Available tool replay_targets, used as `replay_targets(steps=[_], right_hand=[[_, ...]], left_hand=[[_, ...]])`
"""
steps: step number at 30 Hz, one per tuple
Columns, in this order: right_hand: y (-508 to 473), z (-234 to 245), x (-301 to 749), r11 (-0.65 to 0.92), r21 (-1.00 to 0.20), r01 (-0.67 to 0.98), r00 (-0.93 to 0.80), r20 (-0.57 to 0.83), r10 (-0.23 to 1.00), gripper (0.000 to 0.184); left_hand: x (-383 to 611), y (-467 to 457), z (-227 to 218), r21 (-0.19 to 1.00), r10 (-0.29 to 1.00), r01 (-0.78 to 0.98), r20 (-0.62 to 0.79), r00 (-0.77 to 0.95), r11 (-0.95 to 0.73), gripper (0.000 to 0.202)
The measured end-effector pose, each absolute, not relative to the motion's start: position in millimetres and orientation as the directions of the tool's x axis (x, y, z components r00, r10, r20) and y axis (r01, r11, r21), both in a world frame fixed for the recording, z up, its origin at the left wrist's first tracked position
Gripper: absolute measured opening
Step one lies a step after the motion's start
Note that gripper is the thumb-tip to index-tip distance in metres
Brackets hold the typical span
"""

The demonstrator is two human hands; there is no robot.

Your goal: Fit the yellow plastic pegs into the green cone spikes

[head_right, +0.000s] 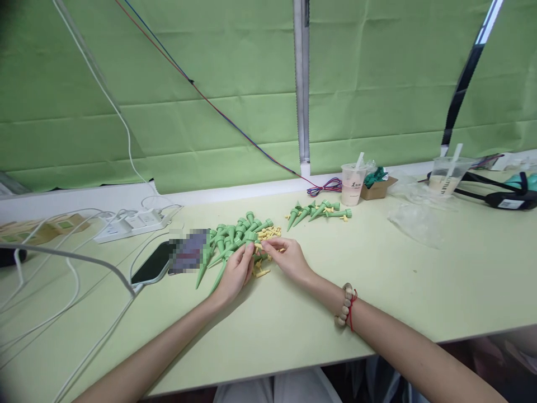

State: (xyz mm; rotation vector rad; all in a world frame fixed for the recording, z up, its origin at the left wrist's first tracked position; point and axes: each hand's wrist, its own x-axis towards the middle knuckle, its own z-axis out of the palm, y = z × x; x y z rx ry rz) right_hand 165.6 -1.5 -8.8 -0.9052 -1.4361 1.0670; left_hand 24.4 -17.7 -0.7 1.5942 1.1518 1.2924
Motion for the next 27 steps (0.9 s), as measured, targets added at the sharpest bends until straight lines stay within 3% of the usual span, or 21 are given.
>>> replay_targets(steps=[6, 11, 27], right_hand=[[-1.5, -8.2, 165.6, 0.309, -0.951, 0.015, -0.086, 0.307, 0.948, 0.037], [-1.8, -7.3, 165.0, 0.264, -0.963, -0.061, -0.151, 0.27, 0.951, 0.033], [-1.9, -9.4, 165.0, 0.304, -0.953, 0.012, -0.132, 0.3, 0.945, 0.037]], left_hand=[[24.5, -18.2, -0.3, 0.952, 0.964, 0.159, 0.25, 0.088, -0.262, 0.039], [24.4, -18.7, -1.8, 0.938, 0.96, 0.207, 0.263, 0.096, -0.278, 0.037], [25.9, -19.6, -2.1, 0.938, 0.954, 0.174, 0.292, 0.064, -0.299, 0.04]])
